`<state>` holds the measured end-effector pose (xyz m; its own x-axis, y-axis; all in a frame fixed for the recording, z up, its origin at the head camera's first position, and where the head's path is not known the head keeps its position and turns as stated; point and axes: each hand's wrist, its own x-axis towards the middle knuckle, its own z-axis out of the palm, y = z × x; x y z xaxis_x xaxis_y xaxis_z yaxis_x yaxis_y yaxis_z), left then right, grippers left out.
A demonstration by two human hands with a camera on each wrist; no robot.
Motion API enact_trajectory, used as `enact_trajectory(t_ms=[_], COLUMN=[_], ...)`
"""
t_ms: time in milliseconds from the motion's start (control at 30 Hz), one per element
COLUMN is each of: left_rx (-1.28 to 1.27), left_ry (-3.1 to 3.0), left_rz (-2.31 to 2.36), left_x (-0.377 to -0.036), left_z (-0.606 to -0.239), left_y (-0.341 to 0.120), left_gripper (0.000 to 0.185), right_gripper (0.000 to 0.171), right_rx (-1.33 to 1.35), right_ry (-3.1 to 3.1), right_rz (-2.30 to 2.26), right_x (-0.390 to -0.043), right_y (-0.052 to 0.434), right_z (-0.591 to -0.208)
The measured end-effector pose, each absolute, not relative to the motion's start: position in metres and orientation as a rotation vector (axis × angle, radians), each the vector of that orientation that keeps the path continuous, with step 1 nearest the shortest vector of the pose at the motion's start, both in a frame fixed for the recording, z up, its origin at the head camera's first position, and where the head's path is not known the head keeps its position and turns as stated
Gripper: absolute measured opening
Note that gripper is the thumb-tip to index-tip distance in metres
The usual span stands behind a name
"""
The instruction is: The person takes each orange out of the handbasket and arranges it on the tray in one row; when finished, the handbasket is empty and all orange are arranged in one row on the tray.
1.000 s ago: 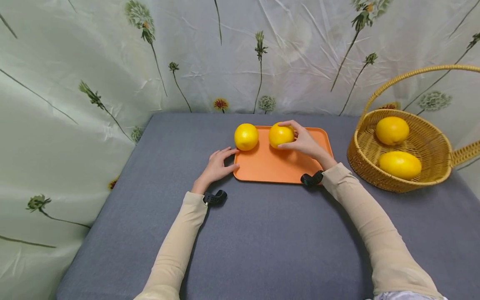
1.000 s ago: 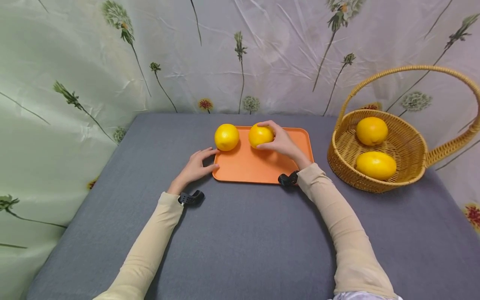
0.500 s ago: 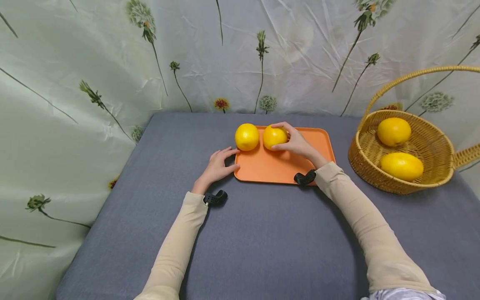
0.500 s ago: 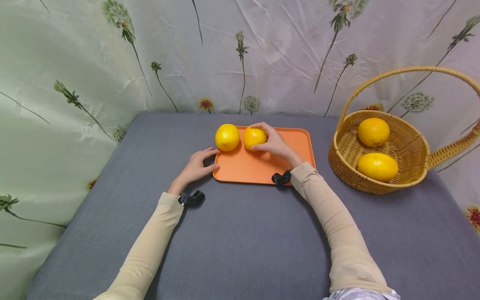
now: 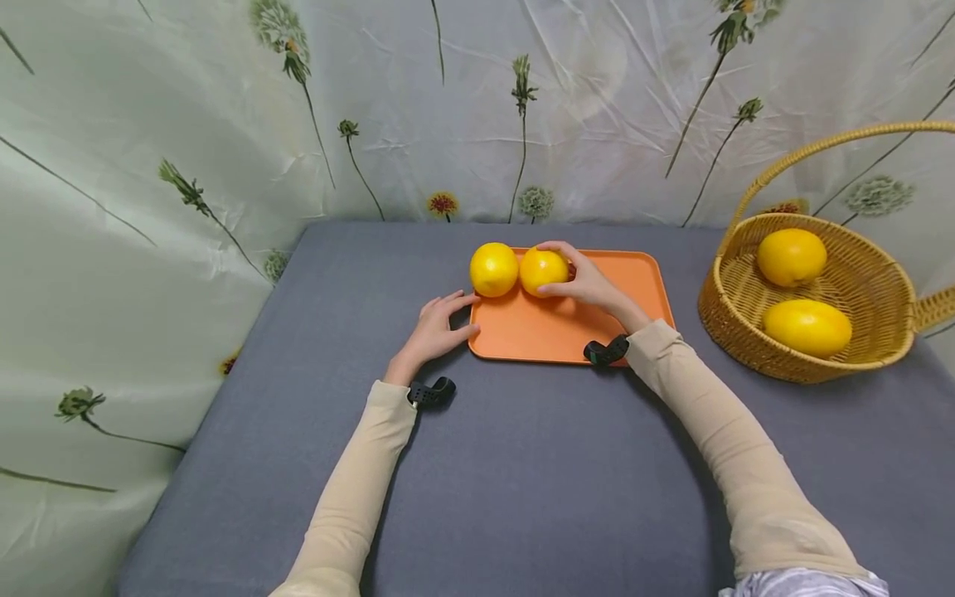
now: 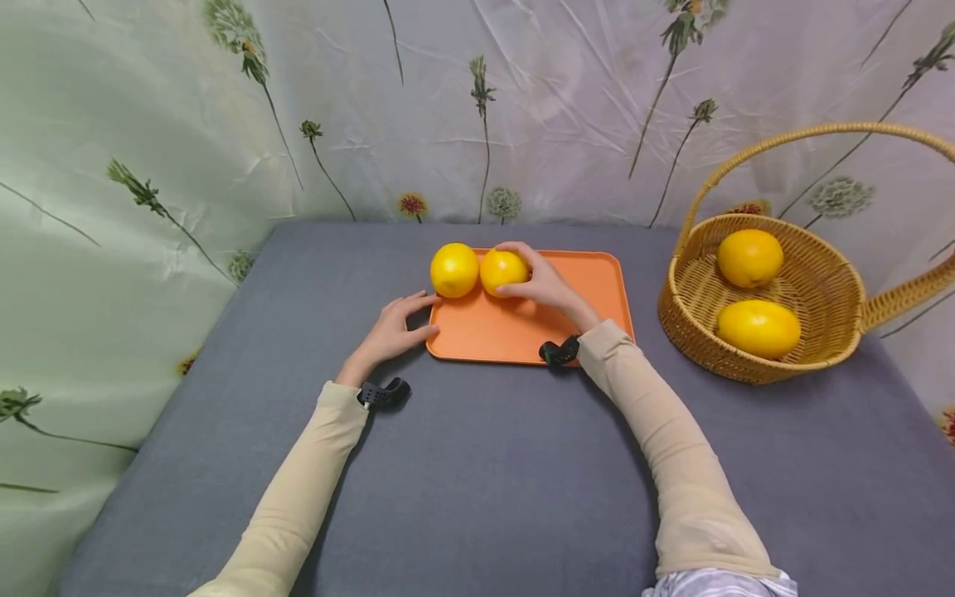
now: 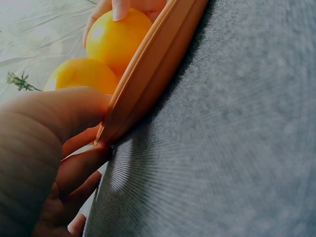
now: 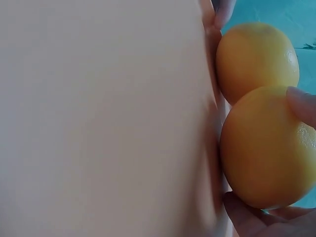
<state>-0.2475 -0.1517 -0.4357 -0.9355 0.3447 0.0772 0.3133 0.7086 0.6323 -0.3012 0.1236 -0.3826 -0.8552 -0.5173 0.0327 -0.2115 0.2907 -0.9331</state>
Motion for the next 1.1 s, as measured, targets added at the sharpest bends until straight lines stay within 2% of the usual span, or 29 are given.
enact_trajectory(t_ms=[400,767,1100], left_rx=[0.547,0.554,0.557], left_ry=[2.852,2.85,2.847], left_rz=[1.046,1.067,1.073], left_x=[-0.243,-0.248,-0.247], left_z=[-0.436,-0.434,-0.435], left_y=[-0.151,-0.151,-0.153], left_gripper=[0.054,0.053,0.053], right_gripper=[0.074,0.077,0.081], right_rx=[-0.679,-0.638,-0.612], right_ry=[2.306,2.347,2.356], right_rz=[-1.542,-1.472,-1.445], right_x=[-0.314,-0.306,-0.302], right_y=[0.128,0.122,0.119], right_z=[-0.409,-0.379,-0.376])
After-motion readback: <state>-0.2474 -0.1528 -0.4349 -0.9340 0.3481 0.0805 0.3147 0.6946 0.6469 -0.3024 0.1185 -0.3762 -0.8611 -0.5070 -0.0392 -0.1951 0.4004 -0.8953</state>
